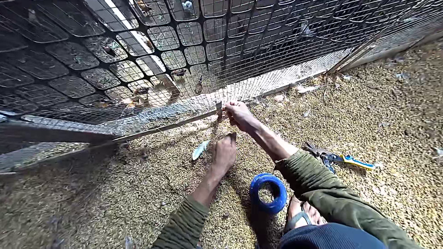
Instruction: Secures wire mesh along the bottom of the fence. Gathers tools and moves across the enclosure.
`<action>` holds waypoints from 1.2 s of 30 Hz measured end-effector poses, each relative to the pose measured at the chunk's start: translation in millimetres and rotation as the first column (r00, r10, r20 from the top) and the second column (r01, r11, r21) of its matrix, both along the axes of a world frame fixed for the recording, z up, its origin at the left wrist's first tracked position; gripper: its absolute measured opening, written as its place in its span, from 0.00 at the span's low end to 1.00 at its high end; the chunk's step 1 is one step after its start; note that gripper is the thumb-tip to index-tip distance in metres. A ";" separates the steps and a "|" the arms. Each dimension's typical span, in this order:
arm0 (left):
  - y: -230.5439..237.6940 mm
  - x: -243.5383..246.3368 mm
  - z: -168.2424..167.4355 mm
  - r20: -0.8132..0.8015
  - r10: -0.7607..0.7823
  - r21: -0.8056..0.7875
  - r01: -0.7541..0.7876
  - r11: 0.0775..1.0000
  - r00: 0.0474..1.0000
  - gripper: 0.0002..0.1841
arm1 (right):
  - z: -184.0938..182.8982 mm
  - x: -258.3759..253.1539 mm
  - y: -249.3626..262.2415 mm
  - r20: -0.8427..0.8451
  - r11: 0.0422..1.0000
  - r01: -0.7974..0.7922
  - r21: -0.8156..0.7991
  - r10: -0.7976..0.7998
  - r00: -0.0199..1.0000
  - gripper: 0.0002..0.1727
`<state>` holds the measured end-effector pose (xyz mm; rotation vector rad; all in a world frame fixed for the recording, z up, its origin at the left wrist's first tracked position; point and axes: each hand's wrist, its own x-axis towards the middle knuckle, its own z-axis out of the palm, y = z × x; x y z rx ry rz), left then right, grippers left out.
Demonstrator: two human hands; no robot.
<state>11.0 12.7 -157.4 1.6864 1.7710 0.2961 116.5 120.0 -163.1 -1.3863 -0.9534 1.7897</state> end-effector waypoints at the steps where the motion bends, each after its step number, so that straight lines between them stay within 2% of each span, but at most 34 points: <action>1: -5.4 4.7 -2.3 0.066 -0.012 0.065 0.007 0.998 0.998 0.29 | 0.1 0.5 -0.6 0.013 1.000 -0.020 0.003 0.020 1.000 0.10; 3: -9.1 8.6 -3.2 0.157 -0.048 0.157 0.023 0.987 0.986 0.28 | -0.5 3.5 -4.0 0.018 0.997 -0.062 0.046 0.061 0.998 0.10; 7: -12.1 5.7 -4.4 0.191 -0.102 0.234 0.056 0.971 0.976 0.27 | -2.5 3.4 -2.0 -0.017 0.995 -0.086 0.051 0.087 0.996 0.09; 10: -19.0 4.8 -1.9 0.185 -0.097 0.201 0.059 0.978 0.978 0.28 | 9.7 -2.9 1.4 -0.039 0.998 -0.067 -0.002 0.067 0.997 0.07; 20: -24.1 5.7 -2.5 0.189 -0.102 0.223 0.058 0.973 0.977 0.27 | 8.3 -8.8 0.9 -0.021 1.000 -0.005 0.030 0.006 1.000 0.09; 28: -28.6 5.9 -5.4 0.196 -0.101 0.203 0.060 0.977 0.975 0.27 | 0.0 2.9 -21.4 0.162 0.973 -0.087 0.216 0.052 0.985 0.12; 30: -28.5 5.3 -4.8 0.199 -0.095 0.181 0.059 0.982 0.975 0.27 | 0.3 3.2 -20.8 0.185 0.971 -0.100 0.218 0.059 0.981 0.12; 36: -32.8 9.0 -5.5 0.233 -0.070 0.141 0.038 0.989 0.970 0.27 | 7.3 2.0 -21.7 -0.024 0.999 0.015 0.044 -0.014 1.000 0.10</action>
